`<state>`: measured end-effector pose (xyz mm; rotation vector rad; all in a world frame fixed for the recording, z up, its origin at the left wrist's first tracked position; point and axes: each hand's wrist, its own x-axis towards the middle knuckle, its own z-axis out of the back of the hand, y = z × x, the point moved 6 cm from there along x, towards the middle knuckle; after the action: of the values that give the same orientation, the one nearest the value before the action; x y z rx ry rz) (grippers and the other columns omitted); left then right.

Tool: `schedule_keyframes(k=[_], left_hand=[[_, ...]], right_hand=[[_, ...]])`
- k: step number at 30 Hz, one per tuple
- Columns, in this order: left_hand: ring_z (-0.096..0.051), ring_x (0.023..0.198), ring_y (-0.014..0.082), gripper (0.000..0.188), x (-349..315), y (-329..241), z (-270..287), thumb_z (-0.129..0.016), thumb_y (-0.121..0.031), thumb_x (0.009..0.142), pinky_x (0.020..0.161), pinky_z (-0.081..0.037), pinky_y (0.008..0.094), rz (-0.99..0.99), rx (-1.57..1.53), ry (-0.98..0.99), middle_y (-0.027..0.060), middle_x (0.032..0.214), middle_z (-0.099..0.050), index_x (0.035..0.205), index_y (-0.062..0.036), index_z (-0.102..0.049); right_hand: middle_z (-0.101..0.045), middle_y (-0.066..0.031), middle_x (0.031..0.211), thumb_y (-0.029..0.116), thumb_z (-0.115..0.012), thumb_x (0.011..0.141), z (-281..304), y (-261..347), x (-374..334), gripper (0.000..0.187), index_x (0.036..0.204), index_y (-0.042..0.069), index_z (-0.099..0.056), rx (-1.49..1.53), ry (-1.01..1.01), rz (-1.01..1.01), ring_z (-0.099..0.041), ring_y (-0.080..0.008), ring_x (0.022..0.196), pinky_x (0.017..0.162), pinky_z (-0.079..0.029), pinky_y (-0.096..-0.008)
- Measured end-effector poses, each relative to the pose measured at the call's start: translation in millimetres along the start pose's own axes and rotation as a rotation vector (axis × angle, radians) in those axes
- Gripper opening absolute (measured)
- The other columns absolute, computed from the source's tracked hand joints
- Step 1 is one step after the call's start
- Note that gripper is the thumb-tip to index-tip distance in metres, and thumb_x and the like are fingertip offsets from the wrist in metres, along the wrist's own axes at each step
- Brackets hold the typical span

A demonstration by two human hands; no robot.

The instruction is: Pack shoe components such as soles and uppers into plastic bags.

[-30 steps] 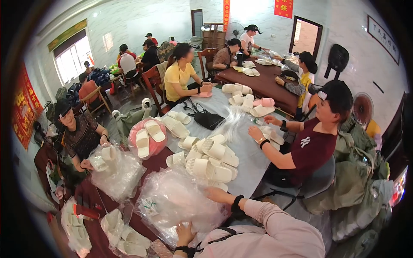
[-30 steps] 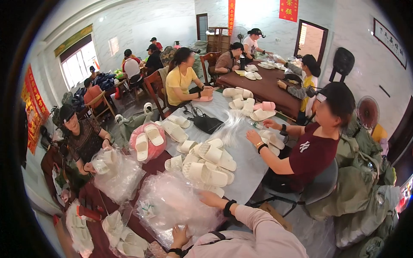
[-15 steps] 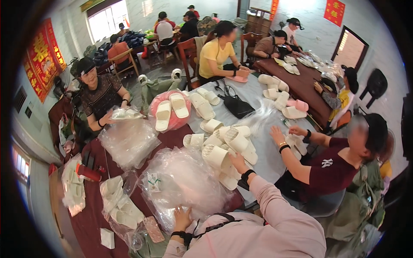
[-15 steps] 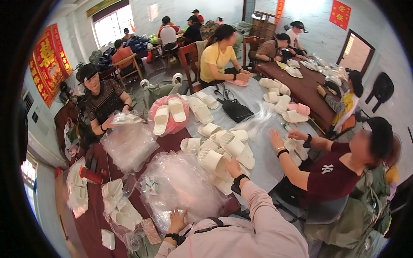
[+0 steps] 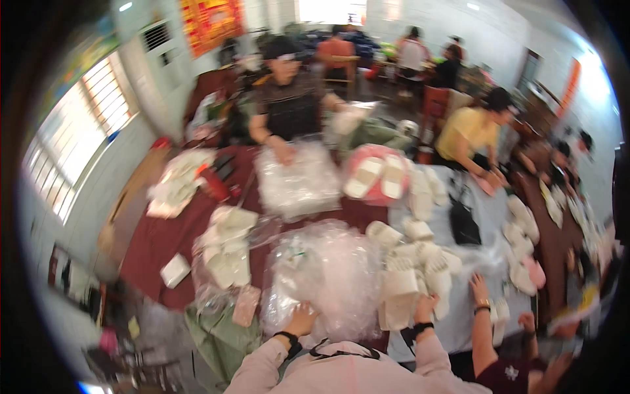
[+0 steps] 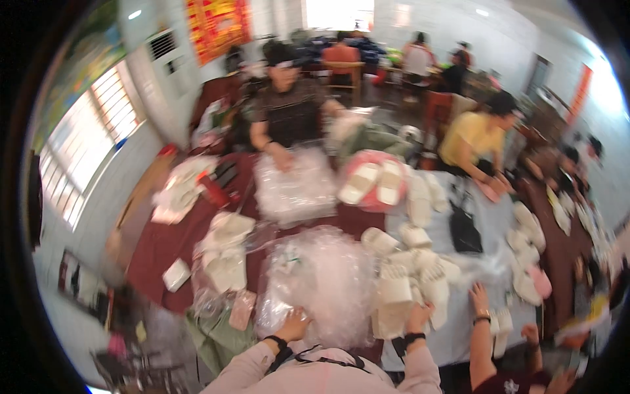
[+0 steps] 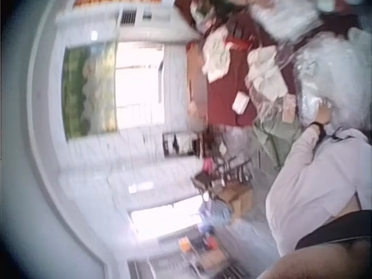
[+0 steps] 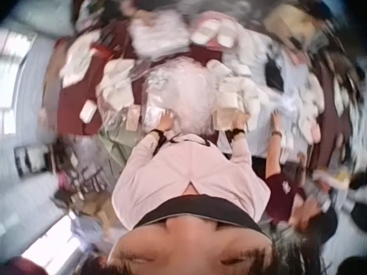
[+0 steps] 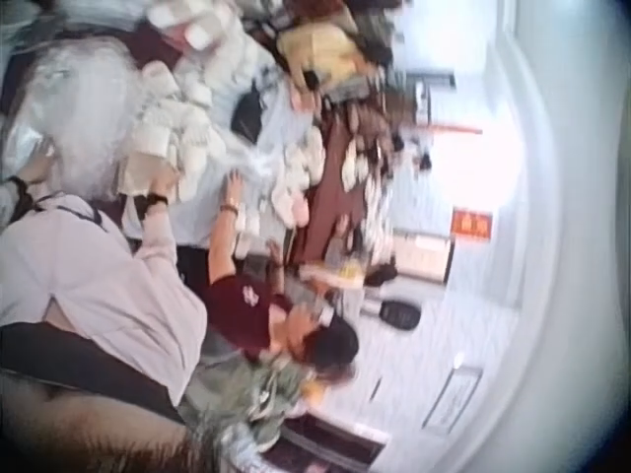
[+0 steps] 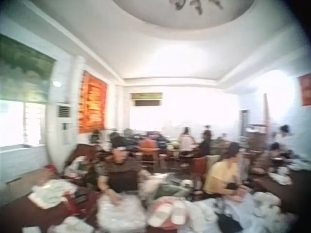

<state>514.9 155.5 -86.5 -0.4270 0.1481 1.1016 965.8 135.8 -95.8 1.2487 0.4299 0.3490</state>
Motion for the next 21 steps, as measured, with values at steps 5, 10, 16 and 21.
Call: schedule_keyframes(k=[5, 10, 16, 21], left_hand=[[-0.026, 0.127, 0.0403, 0.047, -20.9, 11.2, -0.1, -0.049, -0.011, 0.077, 0.102, -0.023, 0.0520, 0.139, 0.013, -0.013, 0.0279, 0.136, -0.027, 0.123, -0.0146, -0.046], [-0.030, 0.125, 0.0389, 0.034, -18.6, -1.8, 8.8, -0.046, -0.015, 0.082, 0.100, -0.027, 0.0484, 0.092, -0.069, -0.067, 0.0276, 0.135, -0.029, 0.114, -0.0125, -0.054], [-0.032, 0.124, 0.0374, 0.029, -4.0, 0.5, -7.2, -0.045, -0.022, 0.084, 0.103, -0.025, 0.0455, 0.194, -0.101, -0.174, 0.0253, 0.134, -0.032, 0.109, -0.0149, -0.059], [-0.030, 0.126, 0.0366, 0.034, -11.4, -6.8, -7.0, -0.044, -0.025, 0.085, 0.104, -0.024, 0.0443, 0.194, -0.037, -0.143, 0.0246, 0.135, -0.032, 0.113, -0.0100, -0.055]], right_hand=[[-0.050, -0.0202, 0.114, 0.024, -0.066, 0.072, -29.8, 82.5, -36.3, 0.059, 0.116, -0.006, -0.040, 0.049, -0.027, -0.090, -0.054, -0.0298, 0.098, 0.084, -0.043, -0.0422], [-0.050, -0.0220, 0.118, 0.009, -0.062, 0.069, -30.6, -21.5, 66.1, 0.061, 0.125, -0.004, -0.041, -0.052, 0.603, 0.024, -0.049, -0.0343, 0.105, 0.085, -0.043, -0.0410], [-0.052, -0.0187, 0.108, 0.006, -0.055, 0.075, -173.7, 5.7, 217.0, 0.059, 0.130, 0.002, -0.033, -0.543, 0.970, 0.752, -0.054, -0.0281, 0.087, 0.063, -0.050, -0.0374], [-0.051, -0.0171, 0.106, 0.009, -0.053, 0.077, -312.8, 29.6, 206.7, 0.056, 0.129, 0.006, -0.033, -0.297, 1.310, 0.300, -0.053, -0.0272, 0.084, 0.060, -0.049, -0.0366]])
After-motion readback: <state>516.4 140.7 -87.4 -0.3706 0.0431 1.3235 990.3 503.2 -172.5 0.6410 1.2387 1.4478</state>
